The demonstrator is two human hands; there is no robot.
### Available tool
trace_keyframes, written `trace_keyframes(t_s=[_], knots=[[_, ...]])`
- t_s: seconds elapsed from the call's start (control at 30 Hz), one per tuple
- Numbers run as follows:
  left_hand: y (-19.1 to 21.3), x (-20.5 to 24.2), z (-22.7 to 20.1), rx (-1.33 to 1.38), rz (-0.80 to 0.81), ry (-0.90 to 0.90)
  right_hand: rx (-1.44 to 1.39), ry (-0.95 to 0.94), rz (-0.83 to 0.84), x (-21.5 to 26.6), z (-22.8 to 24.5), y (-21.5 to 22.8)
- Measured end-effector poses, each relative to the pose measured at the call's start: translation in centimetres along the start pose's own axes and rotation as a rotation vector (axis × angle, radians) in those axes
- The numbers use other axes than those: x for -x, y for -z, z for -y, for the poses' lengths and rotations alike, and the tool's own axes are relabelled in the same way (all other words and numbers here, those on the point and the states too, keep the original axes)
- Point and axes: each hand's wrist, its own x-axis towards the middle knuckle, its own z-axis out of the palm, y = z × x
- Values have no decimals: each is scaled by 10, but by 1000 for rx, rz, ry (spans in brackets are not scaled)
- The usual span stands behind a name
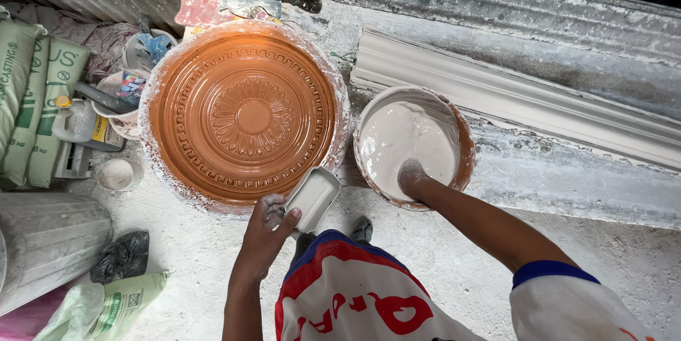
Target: The person scoops white powder from a bag into a bucket, mixes it with water by hand, and then spreads the resulting paste onto a decorative circular mold using a trowel.
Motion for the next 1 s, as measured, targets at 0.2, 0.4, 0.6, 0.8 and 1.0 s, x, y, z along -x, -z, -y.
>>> trace_keyframes(t_s=[0.2,0.4,0.6,0.8,1.0], knots=[[10,-2,-5,43,15,-64,-20,-11,71,42,-4,50],[11,-10,-12,-9,37,-25,-194,-50,32,53,-4,92],[12,-16,-19,-43,63,-51,-596,-151,182,56,2,63],[15,-19,-26,-87,55,-44,-827,-201,70,71,60,59],[17,-24,-35,-89,93,-60,-469,-149,62,60,53,77]])
